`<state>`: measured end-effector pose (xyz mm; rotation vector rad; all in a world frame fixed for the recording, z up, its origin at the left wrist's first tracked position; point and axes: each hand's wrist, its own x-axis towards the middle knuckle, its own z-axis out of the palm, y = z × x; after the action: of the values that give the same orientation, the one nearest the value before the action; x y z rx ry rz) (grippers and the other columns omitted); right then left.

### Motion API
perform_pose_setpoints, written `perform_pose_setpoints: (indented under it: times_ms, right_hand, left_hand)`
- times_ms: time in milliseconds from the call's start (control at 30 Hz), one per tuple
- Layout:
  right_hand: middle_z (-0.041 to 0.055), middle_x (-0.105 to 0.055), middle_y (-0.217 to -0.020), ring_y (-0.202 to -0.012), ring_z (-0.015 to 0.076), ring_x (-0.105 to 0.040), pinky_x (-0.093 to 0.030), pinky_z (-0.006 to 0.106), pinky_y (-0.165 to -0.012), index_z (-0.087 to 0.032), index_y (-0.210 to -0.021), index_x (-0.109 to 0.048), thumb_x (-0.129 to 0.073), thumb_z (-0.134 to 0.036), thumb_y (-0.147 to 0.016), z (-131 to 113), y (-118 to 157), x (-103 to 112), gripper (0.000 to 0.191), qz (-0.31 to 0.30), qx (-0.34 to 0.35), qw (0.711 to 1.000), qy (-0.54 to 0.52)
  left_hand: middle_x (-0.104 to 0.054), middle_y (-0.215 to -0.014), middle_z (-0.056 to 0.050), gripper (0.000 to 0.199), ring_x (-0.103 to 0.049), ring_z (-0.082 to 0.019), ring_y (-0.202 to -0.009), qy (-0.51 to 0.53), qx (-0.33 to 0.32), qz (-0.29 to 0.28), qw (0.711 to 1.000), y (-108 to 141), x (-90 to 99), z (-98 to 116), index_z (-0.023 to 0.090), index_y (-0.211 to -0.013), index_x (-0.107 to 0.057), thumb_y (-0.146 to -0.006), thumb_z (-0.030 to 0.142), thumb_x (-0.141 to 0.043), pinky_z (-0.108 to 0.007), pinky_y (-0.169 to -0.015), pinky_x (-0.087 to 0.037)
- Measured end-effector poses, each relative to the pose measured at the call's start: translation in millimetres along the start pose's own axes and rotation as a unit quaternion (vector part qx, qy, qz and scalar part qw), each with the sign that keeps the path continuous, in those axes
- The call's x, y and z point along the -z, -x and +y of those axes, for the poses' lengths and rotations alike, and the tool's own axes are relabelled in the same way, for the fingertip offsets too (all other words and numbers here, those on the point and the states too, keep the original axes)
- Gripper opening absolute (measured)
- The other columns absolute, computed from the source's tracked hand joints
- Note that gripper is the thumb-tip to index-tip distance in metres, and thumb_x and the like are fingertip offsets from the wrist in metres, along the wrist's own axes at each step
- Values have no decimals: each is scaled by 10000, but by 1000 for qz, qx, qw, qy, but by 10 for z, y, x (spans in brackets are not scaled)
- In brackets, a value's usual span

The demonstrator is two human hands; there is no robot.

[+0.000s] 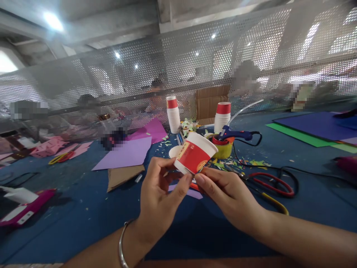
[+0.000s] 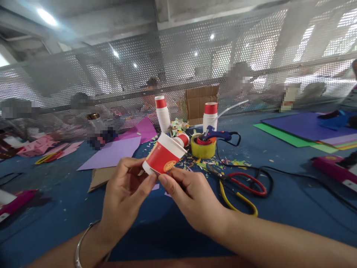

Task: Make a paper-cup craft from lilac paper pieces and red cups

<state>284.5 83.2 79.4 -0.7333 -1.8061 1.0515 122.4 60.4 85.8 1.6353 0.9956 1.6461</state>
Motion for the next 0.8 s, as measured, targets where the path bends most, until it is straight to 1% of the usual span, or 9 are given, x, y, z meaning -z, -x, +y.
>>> perform_pose_setpoints:
  times_ms: [100,233,300,367,433,500,567,667,800]
  right_hand:
    - [-27,-430,-645,-593,111,-365,-316,239,-535,-199,-680,-465,-448,-464,-997,3,2,-3,414,-1,-3,1000,-4]
    - [-23,-447,-659,-600,111,-372,-323,231,-536,-192,-703,-498,-447,-456,-999,8,16,-2,400,0,2,1000,-15]
    - [-23,-459,-655,-596,109,-382,-326,227,-534,-191,-706,-511,-450,-443,-1000,5,22,-1,393,5,12,1000,-13]
    - [-20,-486,-660,-600,110,-404,-341,225,-542,-189,-728,-538,-454,-426,-1001,1,24,1,372,6,23,1000,-11]
    - [-20,-503,-667,-600,109,-415,-347,223,-544,-191,-738,-542,-453,-413,-1003,0,18,6,357,6,34,999,-12]
    - [-28,-483,-653,-582,104,-401,-334,220,-528,-197,-720,-516,-453,-406,-1005,4,2,15,359,8,41,999,-9]
    - [-37,-441,-634,-562,99,-377,-311,221,-507,-201,-696,-488,-456,-404,-1005,9,-18,24,371,13,42,999,-2]
    - [-42,-408,-620,-545,97,-361,-297,224,-492,-202,-682,-483,-465,-401,-1003,9,-38,28,378,18,43,999,6]
    - [-42,-431,-612,-544,94,-369,-311,215,-496,-204,-670,-469,-472,-390,-999,-6,-18,22,377,18,50,999,11]
  left_hand:
    - [-587,-986,-20,269,-631,-141,-882,-57,-40,-7,998,26,31,-29,243,-1074,-585,-849,192,-725,-265,-763,-581]
    - [-515,-1084,-41,423,-597,-193,-992,-166,-137,8,977,44,82,-105,270,-1142,-595,-779,151,-777,-344,-833,-584]
    - [-507,-1105,-44,488,-591,-201,-1017,-178,-159,8,971,45,83,-114,277,-1178,-585,-759,137,-791,-352,-854,-577]
    - [-537,-1136,-53,474,-602,-197,-1037,-120,-122,-7,985,39,60,-93,271,-1204,-555,-795,161,-767,-346,-882,-567]
    - [-585,-1183,-68,424,-617,-195,-1068,-19,-43,-33,998,24,25,-58,261,-1232,-514,-861,221,-716,-337,-907,-559]
    - [-622,-1219,-80,379,-627,-198,-1098,65,31,-51,996,-1,-6,-34,247,-1248,-496,-911,277,-666,-338,-931,-551]
    - [-649,-1213,-82,329,-648,-196,-1080,114,80,-54,989,-34,-21,-34,228,-1221,-522,-928,306,-649,-346,-937,-554]
    - [-675,-1191,-71,249,-684,-175,-1002,160,107,-46,980,-77,-15,-59,210,-1132,-566,-924,310,-660,-346,-926,-569]
    - [-716,-1083,-16,201,-692,-119,-942,162,89,-44,982,-86,11,-69,231,-1072,-588,-904,261,-693,-236,-859,-567]
